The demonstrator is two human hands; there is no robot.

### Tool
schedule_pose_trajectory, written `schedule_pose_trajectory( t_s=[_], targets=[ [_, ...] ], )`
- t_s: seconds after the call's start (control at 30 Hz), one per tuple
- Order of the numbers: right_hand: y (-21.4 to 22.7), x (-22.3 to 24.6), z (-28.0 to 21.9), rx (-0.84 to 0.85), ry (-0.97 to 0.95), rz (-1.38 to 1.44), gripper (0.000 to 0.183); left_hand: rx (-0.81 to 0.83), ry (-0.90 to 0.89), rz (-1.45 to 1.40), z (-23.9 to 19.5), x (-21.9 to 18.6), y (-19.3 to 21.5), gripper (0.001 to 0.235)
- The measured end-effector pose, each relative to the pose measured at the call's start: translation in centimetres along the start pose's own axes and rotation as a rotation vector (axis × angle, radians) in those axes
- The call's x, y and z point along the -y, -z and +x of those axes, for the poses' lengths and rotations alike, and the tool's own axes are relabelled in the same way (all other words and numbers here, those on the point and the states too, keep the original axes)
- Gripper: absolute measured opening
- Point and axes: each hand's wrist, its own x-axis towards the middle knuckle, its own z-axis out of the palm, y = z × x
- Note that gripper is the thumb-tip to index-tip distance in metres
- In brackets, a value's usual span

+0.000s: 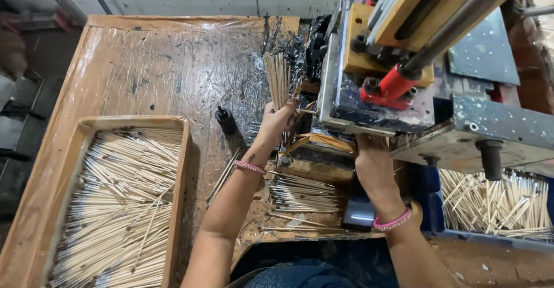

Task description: Feeding bamboo sticks into an industrial stick-coating or processing machine.

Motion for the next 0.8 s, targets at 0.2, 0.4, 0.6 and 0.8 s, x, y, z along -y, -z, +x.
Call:
schedule_pose_trajectory(
  t_s=[0.2, 0.4, 0.6, 0.8],
  targets=[
    [4.5, 3.7, 3.8, -0.195, 0.267, -0.421, 0.044, 0.046, 0.073, -0.079, 0.5, 1.1, 1.3, 0.03],
    [6.0, 3.9, 1.3, -0.044, 0.023, -0.086, 0.025, 0.07, 0.087, -0.32, -5.6, 1.0, 2.6, 0.032],
    [10.8, -1.1, -10.2, -0.371, -0.275, 0.108, 0.018, -0.208, -0.099, -0.155, -11.5, 6.9, 10.1, 0.014],
    [11.4, -4.1, -15.1, -0.256, -0.578, 0.17, 0.032, 0.052, -0.233, 0.076, -15.4, 5.1, 6.0, 0.011]
  ],
)
